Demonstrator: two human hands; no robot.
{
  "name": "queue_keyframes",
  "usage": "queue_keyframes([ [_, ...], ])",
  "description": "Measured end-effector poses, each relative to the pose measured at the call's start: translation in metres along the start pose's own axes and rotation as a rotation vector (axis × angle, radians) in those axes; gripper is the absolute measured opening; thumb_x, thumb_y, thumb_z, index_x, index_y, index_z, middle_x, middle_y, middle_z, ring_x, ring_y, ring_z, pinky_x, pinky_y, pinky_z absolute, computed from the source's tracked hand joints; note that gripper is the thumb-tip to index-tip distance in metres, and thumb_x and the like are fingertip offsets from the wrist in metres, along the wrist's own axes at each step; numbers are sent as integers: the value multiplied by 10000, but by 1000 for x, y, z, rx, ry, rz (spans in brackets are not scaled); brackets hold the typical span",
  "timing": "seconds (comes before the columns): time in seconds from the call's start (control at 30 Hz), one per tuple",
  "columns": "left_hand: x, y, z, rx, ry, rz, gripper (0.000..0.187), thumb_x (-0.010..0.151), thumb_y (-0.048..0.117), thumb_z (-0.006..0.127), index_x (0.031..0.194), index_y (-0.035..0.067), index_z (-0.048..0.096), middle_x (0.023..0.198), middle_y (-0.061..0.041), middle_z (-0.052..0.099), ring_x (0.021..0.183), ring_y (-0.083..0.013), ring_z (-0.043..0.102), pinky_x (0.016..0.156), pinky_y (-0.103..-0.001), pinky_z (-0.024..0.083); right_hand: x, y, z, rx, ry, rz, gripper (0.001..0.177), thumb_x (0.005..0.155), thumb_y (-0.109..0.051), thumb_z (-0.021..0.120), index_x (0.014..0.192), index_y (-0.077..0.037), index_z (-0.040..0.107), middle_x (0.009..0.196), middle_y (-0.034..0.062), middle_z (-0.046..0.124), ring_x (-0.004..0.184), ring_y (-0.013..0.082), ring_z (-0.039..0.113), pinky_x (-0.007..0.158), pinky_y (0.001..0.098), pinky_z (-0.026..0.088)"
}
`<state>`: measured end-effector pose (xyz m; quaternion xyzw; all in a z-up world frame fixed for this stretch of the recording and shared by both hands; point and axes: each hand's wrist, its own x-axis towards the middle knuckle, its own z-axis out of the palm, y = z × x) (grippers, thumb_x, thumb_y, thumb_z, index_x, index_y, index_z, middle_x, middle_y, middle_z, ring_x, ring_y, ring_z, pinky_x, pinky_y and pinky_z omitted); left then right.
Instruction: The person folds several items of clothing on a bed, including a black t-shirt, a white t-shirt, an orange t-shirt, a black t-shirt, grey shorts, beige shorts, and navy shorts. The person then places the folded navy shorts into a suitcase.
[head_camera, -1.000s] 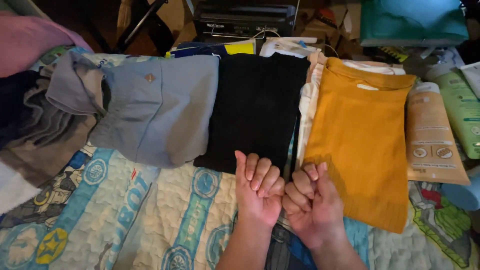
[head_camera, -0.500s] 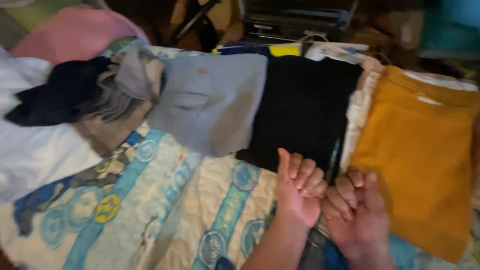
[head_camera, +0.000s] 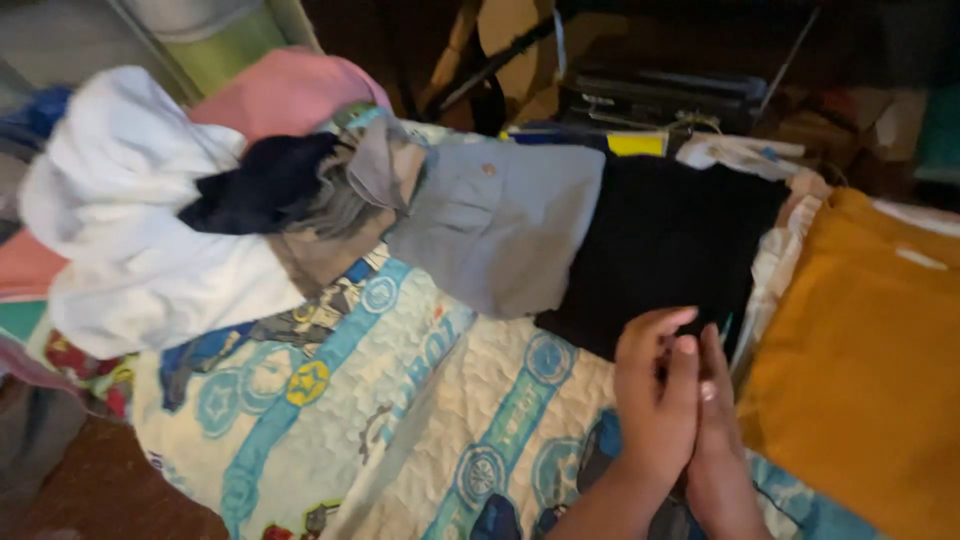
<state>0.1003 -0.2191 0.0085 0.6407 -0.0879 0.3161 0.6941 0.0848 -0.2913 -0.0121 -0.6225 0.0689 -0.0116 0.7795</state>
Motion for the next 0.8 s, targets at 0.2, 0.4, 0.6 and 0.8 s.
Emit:
queue_keyframes([
  [0.2,64,17,-87,-128,130,-215,350,969,84,616,1318,103,612,1138,-27,643,898,-159,572,789,-306,474,10,32,-4,-172,-121,-301,736,1015,-225,456,1667,-101,138,1583,158,423,1408,253,426,1130,350,326],
  [0.4,213,-22,-241,808,-57,295,392,937,101,617,1328,111,595,1191,-127,639,1067,-296,637,950,-395,505,14,43,-5,-355,-101,-294,785,976,-114,511,1647,-114,105,1561,162,426,1432,246,412,1096,370,382],
  [0.6,269,-29,-322,1580,-271,156,865,680,376,773,1461,136,487,1356,-146,571,1253,-367,530,1012,-569,425,13,48,-5,-246,-139,-236,888,951,-69,564,1706,-159,105,1612,155,403,1295,275,499,982,372,456],
  [0.8,305,-147,-397,1989,45,157,712,790,345,715,1468,181,571,1424,-57,560,1374,-306,470,1069,-612,378,28,64,-10,-354,-103,-293,890,895,-64,586,1656,-144,131,1552,147,428,1412,184,413,1063,343,391],
])
